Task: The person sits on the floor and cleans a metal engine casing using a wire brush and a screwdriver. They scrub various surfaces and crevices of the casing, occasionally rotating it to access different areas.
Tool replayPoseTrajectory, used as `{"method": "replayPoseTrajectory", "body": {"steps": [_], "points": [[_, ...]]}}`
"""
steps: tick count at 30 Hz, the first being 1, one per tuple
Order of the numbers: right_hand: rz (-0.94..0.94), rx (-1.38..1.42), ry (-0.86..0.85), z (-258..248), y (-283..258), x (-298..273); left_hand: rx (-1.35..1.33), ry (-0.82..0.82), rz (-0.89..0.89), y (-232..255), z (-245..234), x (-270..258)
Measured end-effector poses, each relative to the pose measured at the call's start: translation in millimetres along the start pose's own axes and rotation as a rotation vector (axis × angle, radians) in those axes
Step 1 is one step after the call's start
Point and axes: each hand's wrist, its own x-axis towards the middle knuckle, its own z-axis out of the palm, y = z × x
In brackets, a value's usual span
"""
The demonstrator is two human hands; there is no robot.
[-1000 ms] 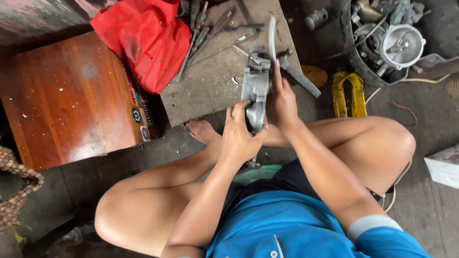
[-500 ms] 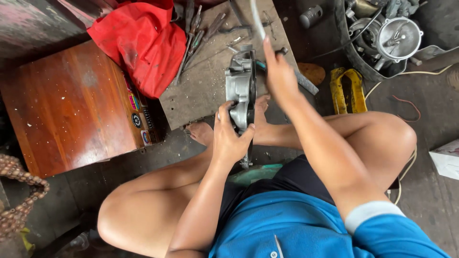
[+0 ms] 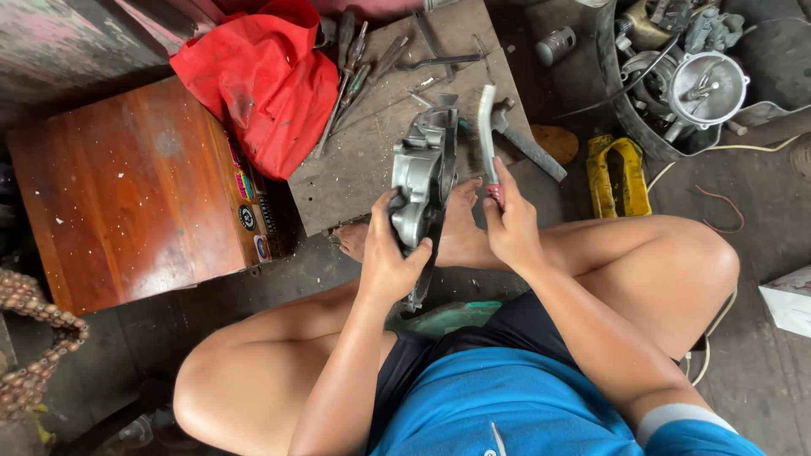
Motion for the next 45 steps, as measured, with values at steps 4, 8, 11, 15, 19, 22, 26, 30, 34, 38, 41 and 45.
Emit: {"method": "replayPoseTrajectory", "body": {"steps": [4, 8, 11, 15, 19, 22, 26, 30, 34, 38, 41, 45], "points": [[-0.225, 0.006, 0.057, 13.1, -9.5, 32.6, -0.003, -0.006, -0.003, -4.0, -3.5, 0.9], [-0.149, -0.021, 0.059, 6.1, -31.6, 93.6, -0.032, -0.018, -0.011, -8.1, -6.0, 0.7], [-0.209, 0.021, 0.137, -7.4, -50.6, 94.8, -0.061, -0.019, -0.021, -14.0, -9.7, -3.3], [-0.246, -0.110, 0.068, 25.0, -27.2, 29.8, -0.087, -0.024, -0.037, -17.1, -10.3, -1.4], [-0.179, -0.277, -0.084, 10.7, -22.1, -6.6, -0.150, 0.002, -0.045, -24.0, -10.2, 0.4], [-0.204, -0.298, -0.072, 2.9, -32.6, 5.0, -0.127, -0.006, -0.020, -20.4, -12.0, -1.1], [-0.400, -0.237, 0.048, 9.6, -34.6, 82.8, -0.031, -0.011, 0.009, -11.1, -1.6, -4.7], [-0.089, -0.179, -0.102, 2.9, -40.9, 113.9, 0.004, 0.034, 0.002, -21.7, 11.3, -8.9], [-0.358, -0.212, 0.027, 15.6, -14.2, 28.6, 0.022, 0.007, -0.054, -7.2, 12.4, -11.7], [-0.179, -0.231, -0.114, 16.2, 23.6, -53.1, 0.022, 0.022, -0.066, -5.7, 11.2, -8.5], [-0.101, -0.177, -0.042, 1.2, 8.8, -50.2, 0.016, 0.002, -0.076, -7.0, 5.3, -5.8], [-0.171, -0.203, -0.017, 14.9, -11.3, 14.4, 0.080, -0.012, -0.091, -7.4, 16.1, -10.4]]}}
